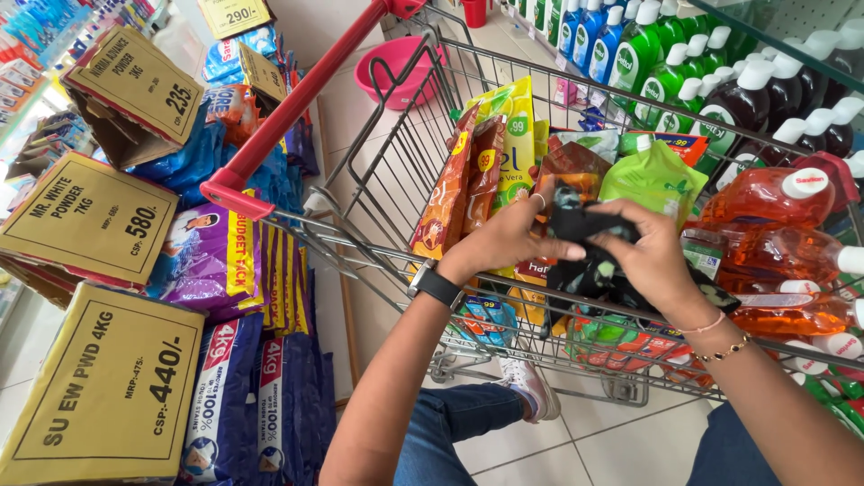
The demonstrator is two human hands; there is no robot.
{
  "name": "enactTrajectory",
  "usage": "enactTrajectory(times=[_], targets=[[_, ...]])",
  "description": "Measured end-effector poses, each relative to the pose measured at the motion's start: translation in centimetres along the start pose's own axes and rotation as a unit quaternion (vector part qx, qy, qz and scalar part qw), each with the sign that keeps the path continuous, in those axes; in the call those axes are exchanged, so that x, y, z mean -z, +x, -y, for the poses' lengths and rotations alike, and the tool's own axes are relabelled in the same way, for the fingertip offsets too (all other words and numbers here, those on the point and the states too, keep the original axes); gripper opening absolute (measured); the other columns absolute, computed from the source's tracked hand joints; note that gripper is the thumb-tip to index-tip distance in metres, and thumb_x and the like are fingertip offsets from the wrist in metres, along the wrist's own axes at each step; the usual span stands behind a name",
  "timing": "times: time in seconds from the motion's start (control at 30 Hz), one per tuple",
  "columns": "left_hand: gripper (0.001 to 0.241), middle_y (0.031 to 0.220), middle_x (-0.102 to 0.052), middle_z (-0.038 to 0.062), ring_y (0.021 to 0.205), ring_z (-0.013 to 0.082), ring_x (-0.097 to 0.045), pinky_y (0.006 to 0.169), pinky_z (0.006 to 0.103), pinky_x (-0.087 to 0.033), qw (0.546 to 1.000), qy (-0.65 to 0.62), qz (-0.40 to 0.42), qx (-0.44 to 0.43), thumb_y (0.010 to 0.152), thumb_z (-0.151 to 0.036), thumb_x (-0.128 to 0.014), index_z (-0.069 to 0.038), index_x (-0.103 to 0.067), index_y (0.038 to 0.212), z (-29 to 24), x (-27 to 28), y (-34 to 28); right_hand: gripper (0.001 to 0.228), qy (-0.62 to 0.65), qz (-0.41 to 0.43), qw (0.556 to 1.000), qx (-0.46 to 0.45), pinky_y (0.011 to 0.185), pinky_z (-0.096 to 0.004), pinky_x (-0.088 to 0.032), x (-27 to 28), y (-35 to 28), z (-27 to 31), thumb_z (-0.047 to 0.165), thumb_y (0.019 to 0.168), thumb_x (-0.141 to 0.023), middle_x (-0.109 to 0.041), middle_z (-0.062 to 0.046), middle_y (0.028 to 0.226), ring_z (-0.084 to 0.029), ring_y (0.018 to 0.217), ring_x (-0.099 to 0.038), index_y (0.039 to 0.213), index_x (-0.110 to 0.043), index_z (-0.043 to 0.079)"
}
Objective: Picking up various items and placing them into a shopping cart in a convenience store.
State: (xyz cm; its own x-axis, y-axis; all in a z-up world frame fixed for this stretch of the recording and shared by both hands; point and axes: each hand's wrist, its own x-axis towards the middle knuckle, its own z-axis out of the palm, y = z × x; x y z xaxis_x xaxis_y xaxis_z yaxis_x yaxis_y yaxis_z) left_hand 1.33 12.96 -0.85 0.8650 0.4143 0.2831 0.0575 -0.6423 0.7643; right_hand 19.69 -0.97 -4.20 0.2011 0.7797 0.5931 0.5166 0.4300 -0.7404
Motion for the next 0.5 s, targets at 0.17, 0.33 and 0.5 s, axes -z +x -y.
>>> enactTrajectory(times=[0.17, 0.33, 0.5], targets=[[0.097, 0.131, -0.064, 0.032, 0.121, 0.034, -0.066, 0.103, 0.0369, -0.051, 0.993, 0.043, 0.043, -0.096, 0.075, -0.034, -0.088, 0.013, -0.04, 0.146, 0.4, -0.3, -0.5, 0.015, 0.246, -0.195, 0.935, -0.167, 0.078, -0.033, -0.06, 0.3, 1.0, 1.0, 0.009, 0.097, -0.069, -0.073, -0.001, 0.104, -0.013, 0.09, -0.07, 0.111, -0.065, 0.006], [0.048, 0.107, -0.074, 0.024, 0.103, 0.0381, -0.072, 0.09, 0.044, -0.056, 0.987, 0.133, 0.086, -0.014, 0.085, -0.022, -0.076, -0.002, -0.065, 0.126, 1.6, -1.2, -0.3, 0.033, 0.013, 0.056, 0.994, -0.09, 0.087, -0.028, -0.05, 0.2, 0.6, 3.3, 0.014, 0.098, -0.07, -0.071, -0.004, 0.108, -0.013, 0.096, -0.062, 0.129, -0.071, 0.003], [0.041, 0.102, -0.072, 0.027, 0.099, 0.0439, -0.068, 0.085, 0.05, -0.054, 0.988, 0.137, 0.036, -0.06, 0.089, -0.024, -0.072, 0.001, -0.063, 0.119, 0.9, -1.2, -0.5, 0.037, -0.022, 0.062, 0.997, -0.031, 0.092, -0.028, -0.05, 0.4, 0.4, 2.6, 0.017, 0.092, -0.074, -0.071, -0.004, 0.112, -0.013, 0.102, -0.064, 0.126, -0.071, 0.002]])
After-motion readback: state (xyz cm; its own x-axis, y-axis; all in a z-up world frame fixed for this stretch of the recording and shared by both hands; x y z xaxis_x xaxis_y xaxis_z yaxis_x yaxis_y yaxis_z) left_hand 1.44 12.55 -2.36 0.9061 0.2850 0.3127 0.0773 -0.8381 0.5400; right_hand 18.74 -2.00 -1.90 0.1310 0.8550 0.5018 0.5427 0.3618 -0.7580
